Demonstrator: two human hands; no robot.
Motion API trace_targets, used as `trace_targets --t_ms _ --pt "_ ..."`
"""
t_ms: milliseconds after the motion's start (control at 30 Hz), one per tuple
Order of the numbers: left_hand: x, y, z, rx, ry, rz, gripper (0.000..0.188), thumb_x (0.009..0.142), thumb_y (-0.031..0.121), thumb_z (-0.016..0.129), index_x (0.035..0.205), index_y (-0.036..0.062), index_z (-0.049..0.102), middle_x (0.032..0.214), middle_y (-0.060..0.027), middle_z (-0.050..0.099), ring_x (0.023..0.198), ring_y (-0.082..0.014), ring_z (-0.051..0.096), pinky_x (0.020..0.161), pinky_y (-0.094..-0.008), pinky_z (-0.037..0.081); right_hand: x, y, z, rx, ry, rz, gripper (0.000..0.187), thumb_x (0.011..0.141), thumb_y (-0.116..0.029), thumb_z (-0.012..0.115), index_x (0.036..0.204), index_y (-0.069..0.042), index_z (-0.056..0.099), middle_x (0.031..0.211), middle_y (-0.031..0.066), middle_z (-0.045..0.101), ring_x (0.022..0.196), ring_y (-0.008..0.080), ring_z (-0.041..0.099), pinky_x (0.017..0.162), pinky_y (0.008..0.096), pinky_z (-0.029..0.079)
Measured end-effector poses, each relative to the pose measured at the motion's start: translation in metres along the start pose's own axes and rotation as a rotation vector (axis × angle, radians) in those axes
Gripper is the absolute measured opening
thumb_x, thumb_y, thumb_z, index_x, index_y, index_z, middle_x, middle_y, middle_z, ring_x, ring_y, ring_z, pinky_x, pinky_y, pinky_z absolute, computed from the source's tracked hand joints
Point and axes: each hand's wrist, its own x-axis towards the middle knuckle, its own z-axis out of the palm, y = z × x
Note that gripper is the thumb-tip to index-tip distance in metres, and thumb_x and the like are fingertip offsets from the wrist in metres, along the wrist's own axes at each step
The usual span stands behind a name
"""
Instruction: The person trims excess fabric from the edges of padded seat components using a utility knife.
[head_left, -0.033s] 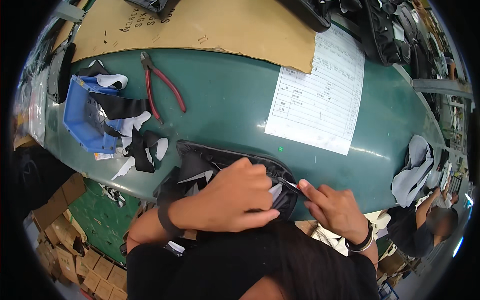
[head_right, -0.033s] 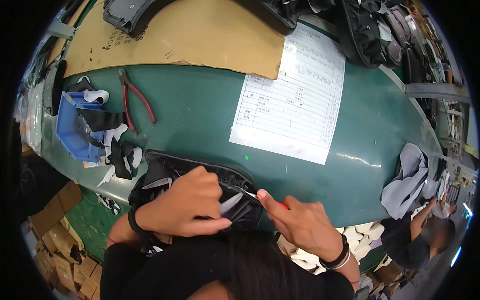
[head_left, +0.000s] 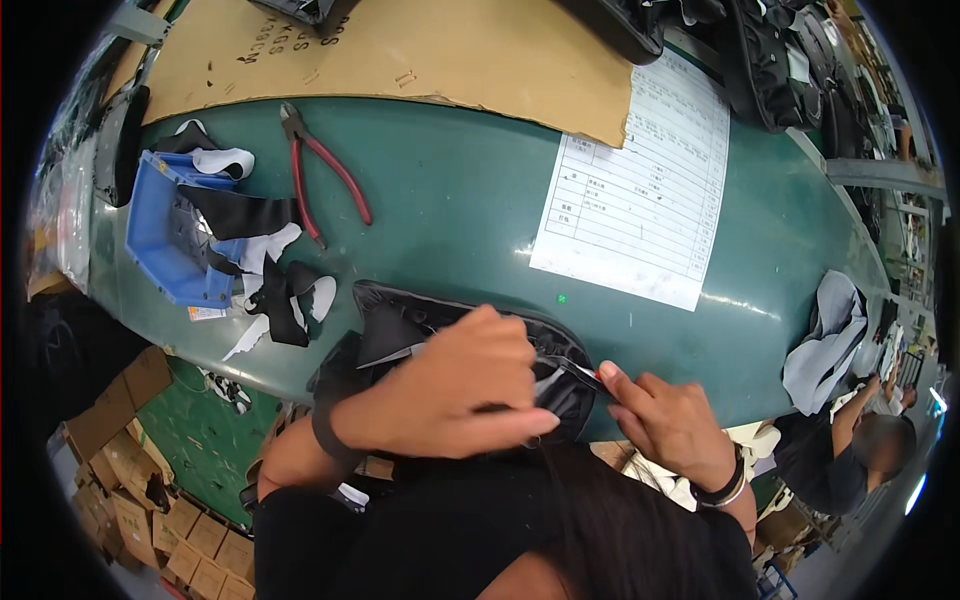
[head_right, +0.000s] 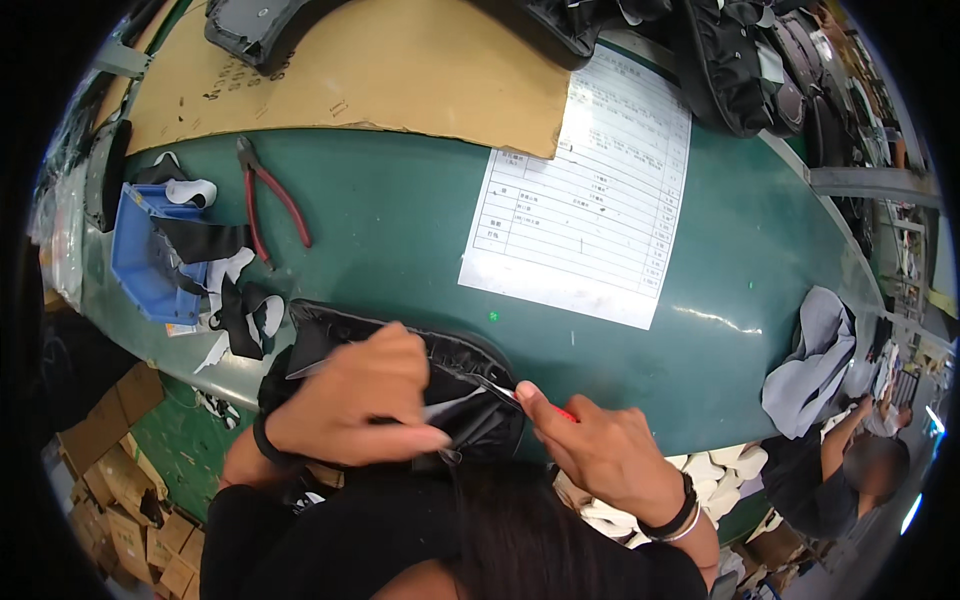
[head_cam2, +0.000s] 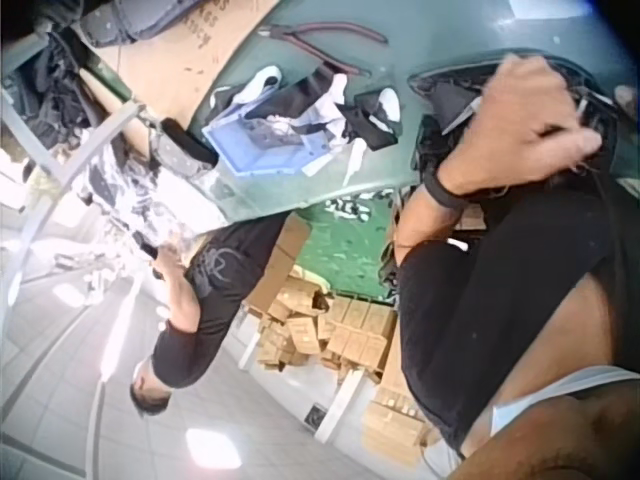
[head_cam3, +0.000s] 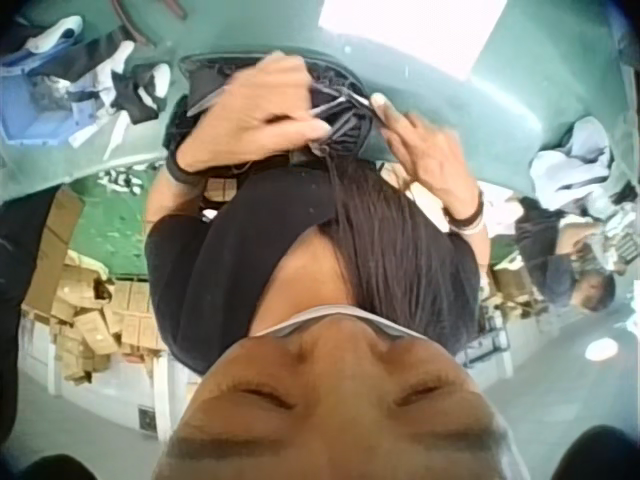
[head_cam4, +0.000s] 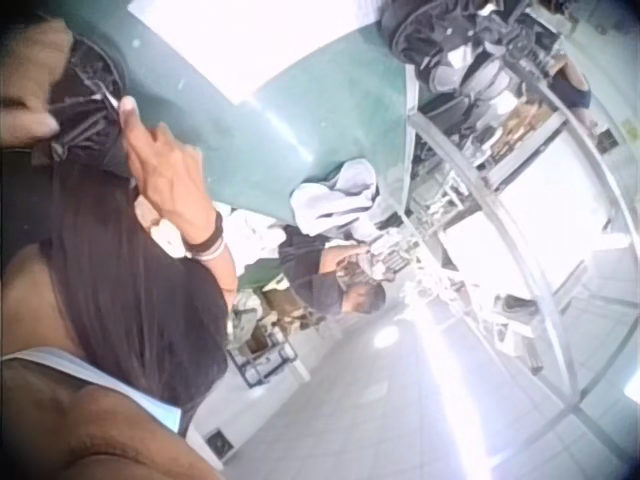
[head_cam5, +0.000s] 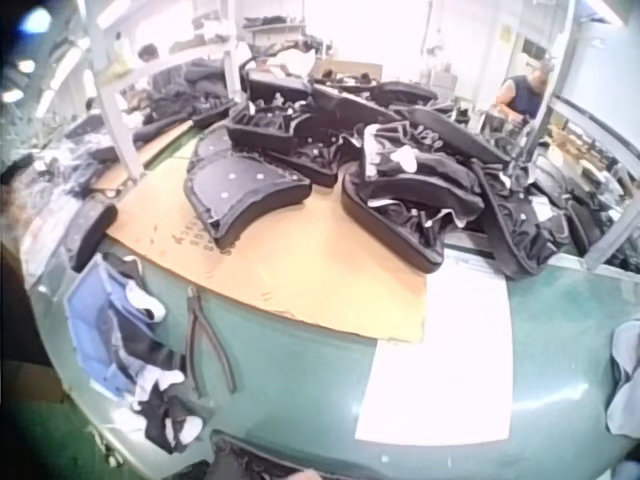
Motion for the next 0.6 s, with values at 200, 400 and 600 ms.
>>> trace_targets --t_ms 200,400,600 --pt "-0.009 0.002 -0.009 -1.297 0.67 0.217 0.027 0.07 0.005 0.073 0.059 0.0042 0.049 0.06 -0.004 0.05 0.067 -0.0212 0.054 0.062 -0.0324 0.042 -0.045 -0.014 0.029 0.109 0.127 0.185 0.059 0.082 -0.013 0.069 0.137 -0.014 0.048 0.067 0.009 0.049 0.051 0.0292 0.053 0.044 0.04 0.042" --pt "0.01 0.021 0.01 0.529 0.155 -0.366 0.021 0.078 0.024 0.071 0.072 0.0066 0.06 0.074 -0.0069 0.048 0.07 -0.0251 0.049 0.062 -0.0348 0.04 -0.005 -0.013 -0.006 -0.031 0.011 0.211 0.058 0.08 -0.004 0.07 0.134 -0.011 0.05 0.08 0.014 0.063 0.066 0.0338 0.062 0.059 0.04 0.049" --pt "0.005 0.006 0.028 0.455 0.126 -0.182 0.027 0.075 0.026 0.073 0.063 0.0081 0.055 0.071 -0.0039 0.046 0.074 -0.0234 0.041 0.066 -0.0359 0.031 -0.005 -0.012 -0.006 0.062 0.117 0.136 0.053 0.081 -0.007 0.07 0.132 -0.009 0.052 0.092 0.0149 0.066 0.074 0.0335 0.065 0.062 0.0401 0.05"
